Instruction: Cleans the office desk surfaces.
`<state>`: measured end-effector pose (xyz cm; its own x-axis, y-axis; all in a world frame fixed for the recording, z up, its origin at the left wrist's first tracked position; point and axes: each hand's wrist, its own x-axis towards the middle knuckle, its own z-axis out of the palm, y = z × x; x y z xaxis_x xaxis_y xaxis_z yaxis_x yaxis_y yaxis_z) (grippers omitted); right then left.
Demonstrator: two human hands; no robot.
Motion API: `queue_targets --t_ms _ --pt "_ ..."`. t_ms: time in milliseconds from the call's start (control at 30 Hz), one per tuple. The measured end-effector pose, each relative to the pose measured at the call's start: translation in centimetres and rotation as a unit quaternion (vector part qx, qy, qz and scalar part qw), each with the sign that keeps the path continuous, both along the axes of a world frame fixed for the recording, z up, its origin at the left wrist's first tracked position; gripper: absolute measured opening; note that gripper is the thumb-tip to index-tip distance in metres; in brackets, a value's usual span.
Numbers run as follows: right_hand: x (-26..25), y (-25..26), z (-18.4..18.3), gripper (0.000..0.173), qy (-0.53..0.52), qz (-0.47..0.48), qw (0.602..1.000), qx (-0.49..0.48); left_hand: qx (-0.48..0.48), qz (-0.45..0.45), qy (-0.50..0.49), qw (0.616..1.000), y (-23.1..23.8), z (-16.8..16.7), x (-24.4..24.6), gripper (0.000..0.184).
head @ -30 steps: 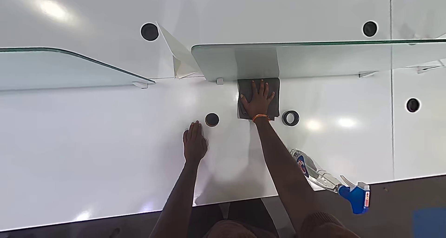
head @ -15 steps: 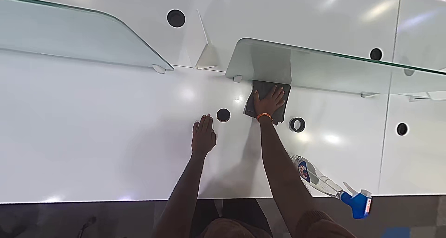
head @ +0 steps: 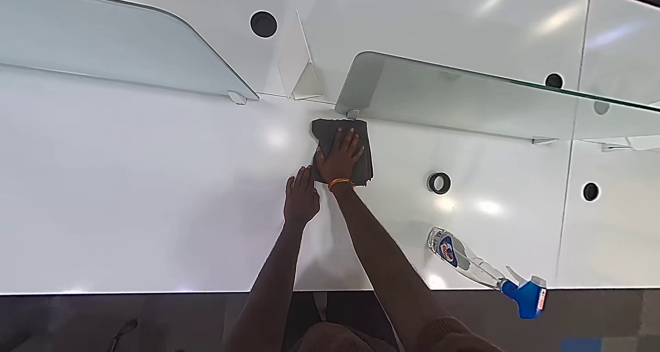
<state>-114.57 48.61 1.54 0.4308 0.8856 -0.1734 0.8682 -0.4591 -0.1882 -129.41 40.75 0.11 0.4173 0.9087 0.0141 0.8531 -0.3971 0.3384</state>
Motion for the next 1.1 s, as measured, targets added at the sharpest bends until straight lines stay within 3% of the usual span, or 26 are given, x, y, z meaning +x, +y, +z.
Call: queue_targets --t_ms 167,333,433,567,700,900,1000,1100 --pt "0.7 0.7 0.6 0.083 0.02 0.188 0.982 -0.018 -0.009 0.03 -0.016 0.999 0.0 -0.1 0.2 0.059" --pt "2.1 0.1 1.4 0.074 0.088 0.386 0.918 -0.033 -0.019 0.071 -0.03 0.997 0.0 0.2 0.4 0.062" --pt "3.5 -1.9 1.3 0.066 0.115 0.442 0.889 -0.04 -0.012 0.085 -0.03 0.996 -0.1 -0.2 0.3 0.067" --pt "4.2 -6.5 1.5 0.062 0.139 0.442 0.885 -0.04 0.011 0.079 -0.068 0.994 0.0 -0.4 0.2 0.06" --pt "4.0 -12.8 2.1 0.051 0.174 0.428 0.883 -0.088 -0.004 0.072 -0.071 0.995 0.1 -0.6 -0.1 0.079" --pt "3.4 -21.2 3.7 0.046 0.294 0.366 0.876 -0.114 0.008 0.069 -0.08 0.994 0.0 -0.4 -0.1 0.066" --pt "5.3 -20.7 6.8 0.042 0.473 0.305 0.815 -0.14 0.004 0.068 -0.085 0.994 0.1 -0.3 -0.1 0.065" --pt "8.2 -17.9 10.5 0.032 0.703 0.187 0.683 -0.07 -0.001 0.072 -0.092 0.993 0.1 0.0 0.0 0.063"
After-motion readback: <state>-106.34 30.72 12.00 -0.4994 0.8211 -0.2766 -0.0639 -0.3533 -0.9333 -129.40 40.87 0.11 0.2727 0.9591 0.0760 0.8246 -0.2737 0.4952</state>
